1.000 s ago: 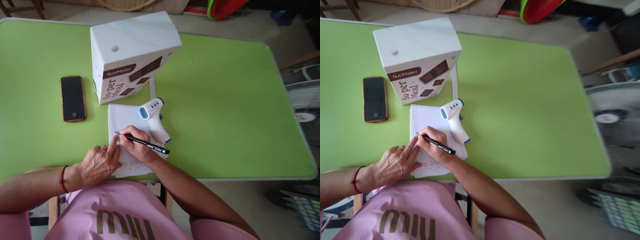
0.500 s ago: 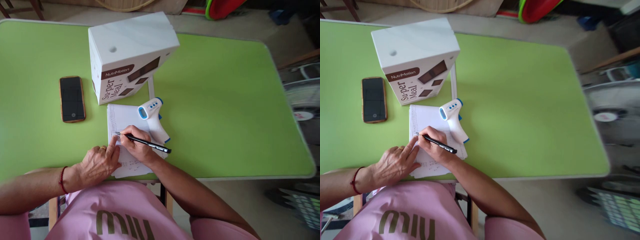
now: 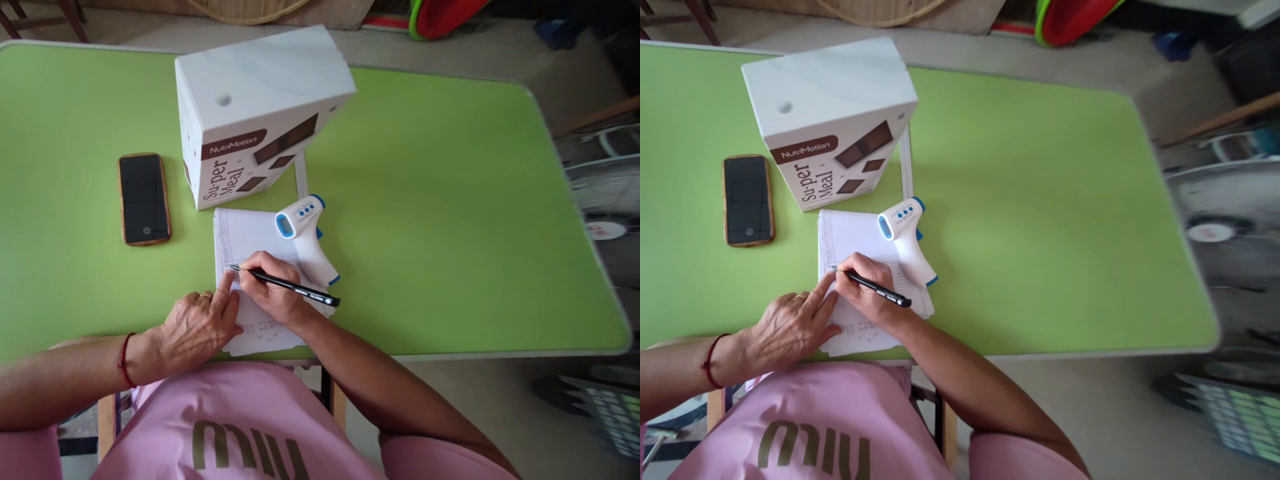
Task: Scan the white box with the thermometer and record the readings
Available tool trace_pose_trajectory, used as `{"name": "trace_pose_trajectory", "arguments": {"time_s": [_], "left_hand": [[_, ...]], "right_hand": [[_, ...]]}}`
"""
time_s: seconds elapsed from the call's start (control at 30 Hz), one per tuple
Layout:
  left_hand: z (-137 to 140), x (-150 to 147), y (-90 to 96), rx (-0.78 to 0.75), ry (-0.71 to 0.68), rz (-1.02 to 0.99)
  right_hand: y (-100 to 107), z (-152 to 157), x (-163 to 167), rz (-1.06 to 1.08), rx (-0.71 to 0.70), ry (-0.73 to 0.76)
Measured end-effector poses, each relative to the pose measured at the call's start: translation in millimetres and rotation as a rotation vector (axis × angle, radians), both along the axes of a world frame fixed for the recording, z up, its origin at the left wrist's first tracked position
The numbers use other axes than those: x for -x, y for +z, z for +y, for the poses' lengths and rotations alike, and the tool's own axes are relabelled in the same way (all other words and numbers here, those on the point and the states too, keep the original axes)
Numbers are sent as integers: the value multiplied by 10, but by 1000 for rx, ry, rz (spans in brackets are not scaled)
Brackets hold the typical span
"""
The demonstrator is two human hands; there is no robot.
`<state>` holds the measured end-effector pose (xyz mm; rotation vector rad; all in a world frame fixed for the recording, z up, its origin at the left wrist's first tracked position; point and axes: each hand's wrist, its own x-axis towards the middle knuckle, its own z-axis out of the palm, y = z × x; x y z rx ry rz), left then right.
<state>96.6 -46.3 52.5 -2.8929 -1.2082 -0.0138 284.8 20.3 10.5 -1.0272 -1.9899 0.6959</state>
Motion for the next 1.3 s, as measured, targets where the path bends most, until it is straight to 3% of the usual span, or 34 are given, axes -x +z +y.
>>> {"name": "trace_pose_trajectory", "arguments": {"time_s": [0.4, 1.3], "left_hand": [[11, -4, -7, -55, 9, -38], [13, 2, 11, 37, 10, -15]], "right_hand": [[8, 7, -1, -12, -53, -19], [15, -8, -7, 9, -5, -65]]}}
